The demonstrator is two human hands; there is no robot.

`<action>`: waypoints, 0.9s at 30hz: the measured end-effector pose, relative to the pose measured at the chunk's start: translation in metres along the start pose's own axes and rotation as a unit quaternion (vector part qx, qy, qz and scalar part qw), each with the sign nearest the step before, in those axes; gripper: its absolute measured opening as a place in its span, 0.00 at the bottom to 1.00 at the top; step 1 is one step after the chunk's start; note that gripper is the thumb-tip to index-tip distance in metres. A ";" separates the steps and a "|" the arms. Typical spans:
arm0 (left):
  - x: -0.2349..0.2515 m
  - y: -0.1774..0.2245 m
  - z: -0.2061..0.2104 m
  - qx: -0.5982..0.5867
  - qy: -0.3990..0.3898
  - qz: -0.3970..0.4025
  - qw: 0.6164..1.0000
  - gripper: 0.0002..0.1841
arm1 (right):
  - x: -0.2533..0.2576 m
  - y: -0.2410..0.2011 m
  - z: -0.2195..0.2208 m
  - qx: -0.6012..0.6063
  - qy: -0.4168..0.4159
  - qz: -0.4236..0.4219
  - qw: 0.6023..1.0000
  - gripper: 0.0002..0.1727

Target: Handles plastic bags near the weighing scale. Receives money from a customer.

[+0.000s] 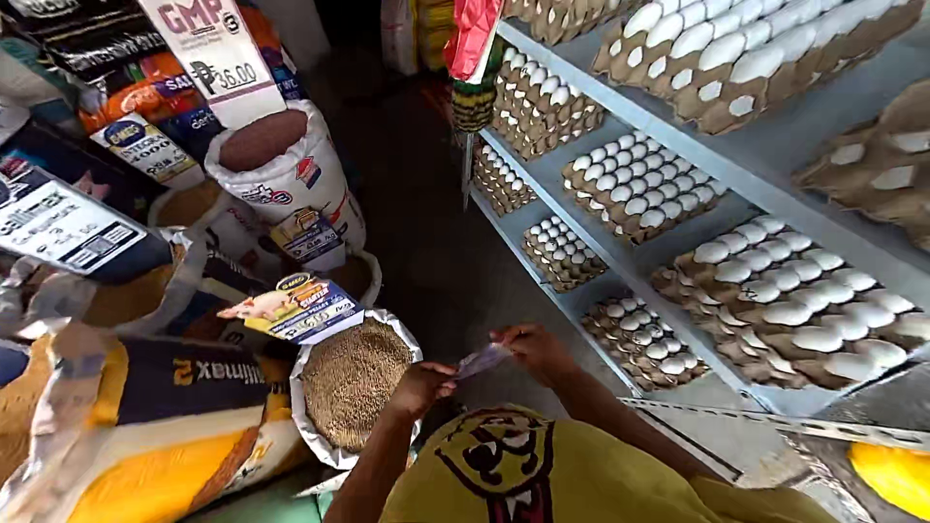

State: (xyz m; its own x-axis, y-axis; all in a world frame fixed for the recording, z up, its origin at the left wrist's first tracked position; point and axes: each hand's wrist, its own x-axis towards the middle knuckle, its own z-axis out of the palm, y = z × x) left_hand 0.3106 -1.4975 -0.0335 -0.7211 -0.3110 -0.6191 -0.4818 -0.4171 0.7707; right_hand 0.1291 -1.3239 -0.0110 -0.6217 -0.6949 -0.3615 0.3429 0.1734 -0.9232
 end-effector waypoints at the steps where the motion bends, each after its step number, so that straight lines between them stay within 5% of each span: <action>1: 0.021 0.026 -0.002 0.009 -0.026 0.016 0.999 0.10 | 0.014 -0.011 -0.006 0.020 0.025 -0.020 0.999 0.13; 5: 0.100 0.127 -0.008 0.047 -0.081 0.091 0.991 0.11 | 0.084 -0.044 -0.034 0.138 0.088 -0.085 0.983 0.17; 9: 0.179 0.181 -0.021 -0.140 0.069 0.148 0.977 0.11 | 0.182 -0.068 -0.065 0.215 0.164 -0.085 0.959 0.16; 12: 0.223 0.191 -0.051 -0.246 0.183 0.130 0.943 0.11 | 0.261 -0.091 -0.069 0.149 0.136 -0.055 0.978 0.14; 18: 0.212 0.222 -0.087 -0.230 0.325 0.117 0.910 0.21 | 0.374 -0.140 0.006 0.007 -0.157 0.000 0.988 0.15; 27: 0.135 0.218 -0.116 -0.224 0.555 0.184 0.780 0.28 | 0.403 -0.134 0.186 -0.109 -0.542 0.099 0.828 0.15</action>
State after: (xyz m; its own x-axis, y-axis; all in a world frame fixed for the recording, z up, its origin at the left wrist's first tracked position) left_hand 0.1656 -1.7293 0.0339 0.2254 -0.9240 -0.3089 0.0585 -0.3037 0.9510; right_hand -0.0370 -1.7571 -0.0084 0.4676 -0.8357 -0.2880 0.1539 0.3978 -0.9045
